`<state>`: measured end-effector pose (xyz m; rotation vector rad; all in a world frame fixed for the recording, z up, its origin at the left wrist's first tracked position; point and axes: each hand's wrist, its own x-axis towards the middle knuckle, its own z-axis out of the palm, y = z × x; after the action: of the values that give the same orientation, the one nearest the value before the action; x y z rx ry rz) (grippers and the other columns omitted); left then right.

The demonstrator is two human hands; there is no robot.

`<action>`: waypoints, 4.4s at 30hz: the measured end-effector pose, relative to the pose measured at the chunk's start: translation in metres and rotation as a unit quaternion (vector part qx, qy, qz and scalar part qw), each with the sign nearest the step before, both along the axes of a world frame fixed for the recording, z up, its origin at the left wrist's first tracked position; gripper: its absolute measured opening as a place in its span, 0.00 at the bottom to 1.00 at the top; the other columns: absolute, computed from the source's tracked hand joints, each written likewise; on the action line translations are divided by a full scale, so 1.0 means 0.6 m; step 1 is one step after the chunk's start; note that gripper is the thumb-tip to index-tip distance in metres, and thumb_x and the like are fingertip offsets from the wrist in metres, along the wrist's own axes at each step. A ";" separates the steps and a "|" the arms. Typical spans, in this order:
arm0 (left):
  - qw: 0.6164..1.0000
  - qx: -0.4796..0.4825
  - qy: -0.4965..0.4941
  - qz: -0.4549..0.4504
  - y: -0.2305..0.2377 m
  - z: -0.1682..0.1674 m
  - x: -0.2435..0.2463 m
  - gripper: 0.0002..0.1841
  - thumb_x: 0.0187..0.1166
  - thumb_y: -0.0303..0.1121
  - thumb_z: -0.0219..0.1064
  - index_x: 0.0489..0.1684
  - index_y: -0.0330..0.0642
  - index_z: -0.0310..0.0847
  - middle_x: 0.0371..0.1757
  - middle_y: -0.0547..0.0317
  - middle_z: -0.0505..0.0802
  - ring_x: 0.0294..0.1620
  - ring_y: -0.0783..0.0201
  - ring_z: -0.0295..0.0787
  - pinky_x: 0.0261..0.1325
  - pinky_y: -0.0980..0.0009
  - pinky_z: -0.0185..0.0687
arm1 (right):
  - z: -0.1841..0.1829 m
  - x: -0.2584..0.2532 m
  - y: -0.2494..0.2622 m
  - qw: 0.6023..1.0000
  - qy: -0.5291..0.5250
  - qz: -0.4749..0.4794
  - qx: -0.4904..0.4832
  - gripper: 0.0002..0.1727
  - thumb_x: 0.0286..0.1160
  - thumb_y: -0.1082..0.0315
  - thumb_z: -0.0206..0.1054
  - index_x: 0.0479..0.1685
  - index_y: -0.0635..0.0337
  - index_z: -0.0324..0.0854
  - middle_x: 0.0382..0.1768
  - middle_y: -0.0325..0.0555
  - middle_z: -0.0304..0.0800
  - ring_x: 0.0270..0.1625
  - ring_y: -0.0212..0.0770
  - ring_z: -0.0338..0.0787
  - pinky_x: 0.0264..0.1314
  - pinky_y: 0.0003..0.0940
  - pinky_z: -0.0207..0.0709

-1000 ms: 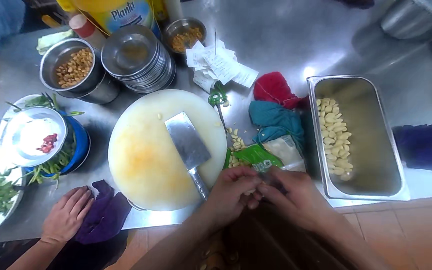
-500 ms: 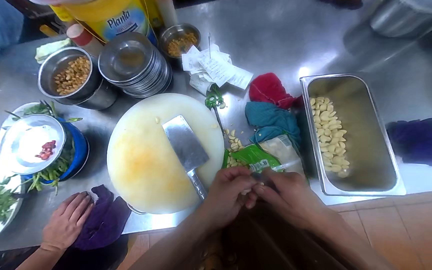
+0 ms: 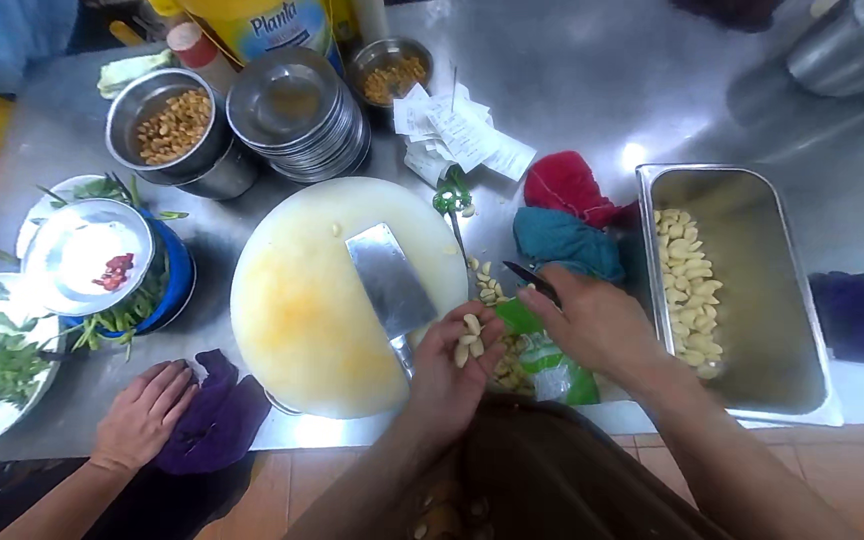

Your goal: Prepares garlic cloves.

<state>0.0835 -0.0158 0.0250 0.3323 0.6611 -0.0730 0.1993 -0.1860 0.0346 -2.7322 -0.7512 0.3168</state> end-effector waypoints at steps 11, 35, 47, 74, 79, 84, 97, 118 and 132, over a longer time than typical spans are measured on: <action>0.997 -0.063 -0.037 0.030 0.017 -0.004 0.006 0.25 0.93 0.52 0.45 0.33 0.49 0.83 0.42 0.53 0.94 0.42 0.57 0.95 0.46 0.63 0.93 | -0.048 -0.006 0.063 0.998 0.058 -0.030 -0.026 0.21 0.77 0.51 0.74 0.49 0.63 0.86 0.37 0.59 0.88 0.40 0.63 0.91 0.37 0.63 0.82; 0.982 -0.118 -0.140 -0.044 -0.016 -0.038 0.015 0.23 0.93 0.40 0.41 0.75 0.51 0.78 0.73 0.59 0.85 0.66 0.64 0.85 0.65 0.66 0.83 | -0.002 -0.071 0.052 0.973 0.008 0.043 0.225 0.10 0.65 0.59 0.72 0.39 0.53 0.91 0.29 0.30 0.84 0.28 0.20 0.80 0.28 0.16 0.77; 0.958 0.200 -0.113 -0.171 -0.013 -0.024 0.005 0.11 0.82 0.29 0.66 0.58 0.45 0.88 0.42 0.58 0.91 0.30 0.71 0.84 0.31 0.77 0.81 | 0.049 -0.064 0.008 0.981 0.080 -0.052 0.166 0.09 0.59 0.55 0.71 0.37 0.43 0.88 0.20 0.20 0.82 0.19 0.18 0.77 0.17 0.19 0.72; 0.967 0.147 -0.159 -0.130 -0.029 0.044 -0.006 0.10 0.85 0.28 0.61 0.37 0.40 0.89 0.24 0.59 0.89 0.22 0.74 0.84 0.29 0.80 0.80 | 0.061 -0.095 -0.016 0.979 -0.106 0.048 0.168 0.30 0.87 0.35 0.49 0.32 0.53 0.75 0.16 0.31 0.70 0.15 0.26 0.71 0.14 0.22 0.65; 0.974 0.133 -0.134 -0.129 -0.027 0.048 -0.002 0.11 0.85 0.25 0.60 0.36 0.40 0.89 0.25 0.59 0.91 0.23 0.74 0.85 0.30 0.80 0.82 | 0.049 -0.098 -0.010 0.980 -0.111 0.054 0.157 0.31 0.89 0.37 0.46 0.32 0.55 0.75 0.14 0.33 0.70 0.14 0.29 0.73 0.13 0.26 0.67; 0.982 0.133 -0.073 -0.113 -0.027 0.045 -0.003 0.12 0.84 0.23 0.58 0.33 0.37 0.87 0.23 0.58 0.89 0.22 0.73 0.84 0.29 0.80 0.82 | 0.031 -0.103 0.002 0.981 -0.125 0.060 0.138 0.29 0.92 0.43 0.45 0.30 0.55 0.76 0.14 0.35 0.71 0.14 0.33 0.74 0.12 0.30 0.67; 0.998 -0.041 -0.052 0.022 0.011 -0.020 0.006 0.13 0.84 0.32 0.50 0.43 0.48 0.84 0.44 0.54 0.92 0.38 0.65 0.92 0.38 0.75 0.88 | -0.033 0.004 0.028 0.992 0.074 -0.047 0.095 0.24 0.82 0.42 0.64 0.27 0.51 0.86 0.17 0.37 0.78 0.21 0.38 0.79 0.23 0.44 0.73; 0.995 -0.074 -0.055 0.020 0.024 -0.001 0.030 0.29 0.92 0.53 0.36 0.70 0.49 0.81 0.66 0.53 0.89 0.68 0.55 0.87 0.68 0.57 0.83 | 0.010 -0.019 0.035 0.973 0.119 -0.066 0.186 0.11 0.75 0.53 0.71 0.43 0.49 0.86 0.23 0.29 0.84 0.20 0.25 0.80 0.20 0.25 0.74; 0.995 0.016 0.046 -0.086 -0.018 -0.012 0.030 0.32 0.92 0.61 0.35 0.55 0.46 0.81 0.47 0.57 0.91 0.49 0.65 0.89 0.54 0.67 0.85 | 0.003 -0.050 0.057 0.957 0.147 0.070 0.240 0.13 0.69 0.58 0.73 0.50 0.49 0.90 0.33 0.27 0.89 0.30 0.21 0.85 0.30 0.19 0.83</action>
<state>0.1014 -0.0265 0.0177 0.4176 0.7247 -0.2431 0.1690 -0.1519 0.0362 -2.1238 -0.8135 0.4874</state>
